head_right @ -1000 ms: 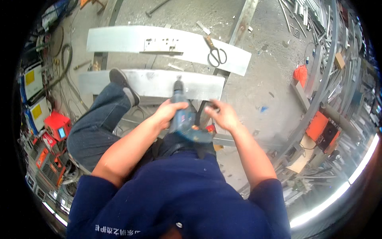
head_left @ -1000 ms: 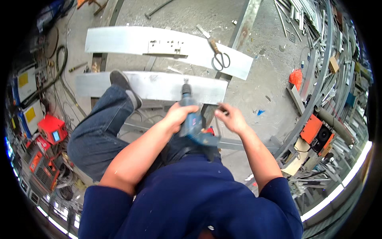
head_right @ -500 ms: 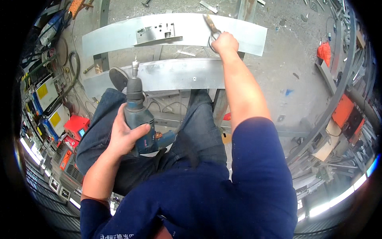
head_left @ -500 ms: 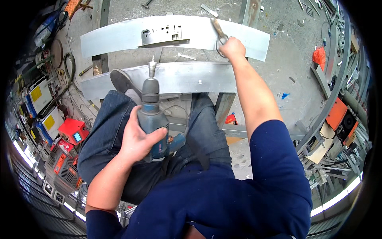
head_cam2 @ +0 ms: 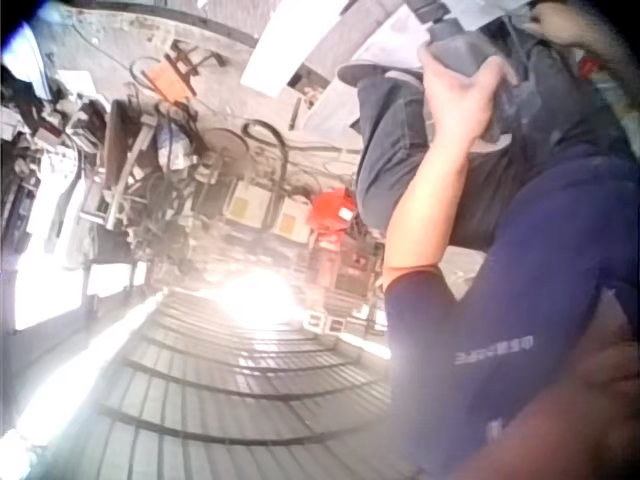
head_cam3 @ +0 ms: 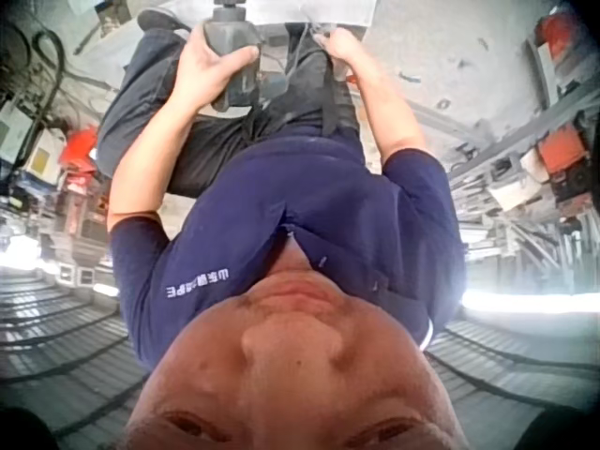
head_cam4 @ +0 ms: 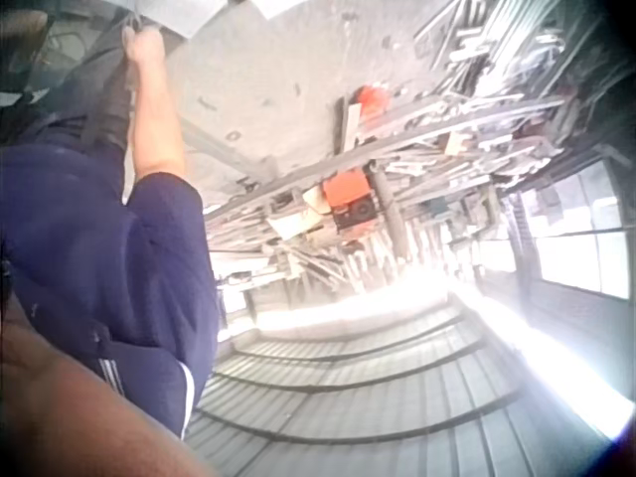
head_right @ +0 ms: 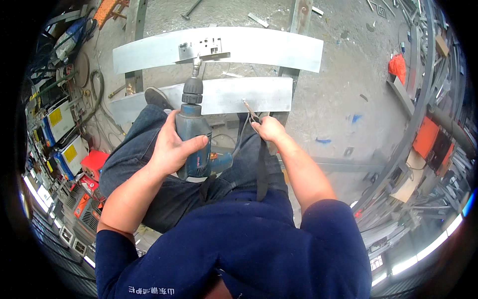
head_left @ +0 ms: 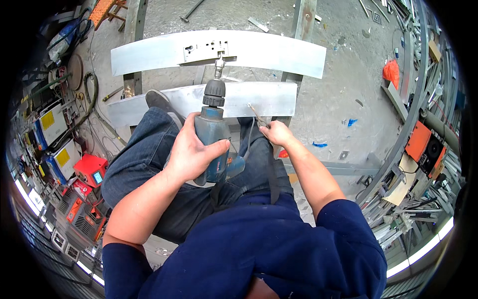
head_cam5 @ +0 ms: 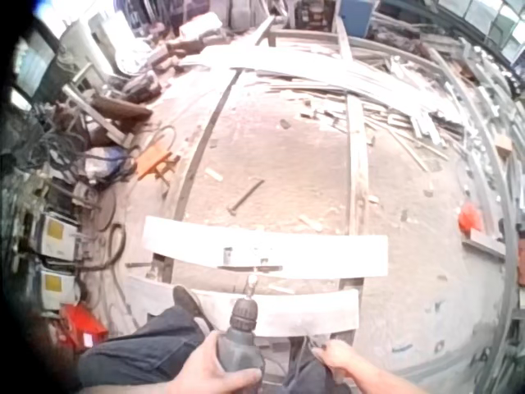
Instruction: The person uses a corded drill to make holes in a flat metal sheet resting on a workbench. They repeatedly measure and mark positions with a pair of scissors, then drill at each marked spot. The person adjusts the sheet and repositions the drill multiple times throughout the process.
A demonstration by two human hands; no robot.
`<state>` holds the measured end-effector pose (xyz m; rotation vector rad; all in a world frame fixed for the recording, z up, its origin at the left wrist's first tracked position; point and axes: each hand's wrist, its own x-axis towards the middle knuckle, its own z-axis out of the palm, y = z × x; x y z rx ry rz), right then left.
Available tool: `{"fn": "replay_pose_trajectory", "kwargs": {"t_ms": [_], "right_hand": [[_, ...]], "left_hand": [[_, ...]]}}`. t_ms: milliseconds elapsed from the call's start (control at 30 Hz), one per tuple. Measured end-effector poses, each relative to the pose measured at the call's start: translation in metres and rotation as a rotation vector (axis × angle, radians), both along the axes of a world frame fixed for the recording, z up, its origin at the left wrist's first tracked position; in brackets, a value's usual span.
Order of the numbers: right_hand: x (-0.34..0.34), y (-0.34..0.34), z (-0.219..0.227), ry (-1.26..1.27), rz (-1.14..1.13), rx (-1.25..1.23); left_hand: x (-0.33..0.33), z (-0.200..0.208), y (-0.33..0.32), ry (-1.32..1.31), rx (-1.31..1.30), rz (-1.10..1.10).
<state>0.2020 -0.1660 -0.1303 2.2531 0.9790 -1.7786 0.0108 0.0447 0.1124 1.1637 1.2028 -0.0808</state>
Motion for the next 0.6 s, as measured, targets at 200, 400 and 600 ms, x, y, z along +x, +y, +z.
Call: {"fn": "replay_pose_trajectory", "kwargs": {"t_ms": [200, 400, 600], "right_hand": [[-0.007, -0.001, -0.008, 0.029, 0.023, -0.081], [-0.017, 0.001, -0.019, -0.046, -0.048, 0.034], [-0.003, 0.008, 0.013, 0.192, -0.296, -0.146]], "left_hand": [[-0.002, -0.002, -0.001, 0.033, 0.024, -0.038], [-0.004, -0.001, -0.002, -0.004, 0.036, -0.031], [-0.008, 0.000, -0.002, -0.084, -0.067, 0.050]]}}
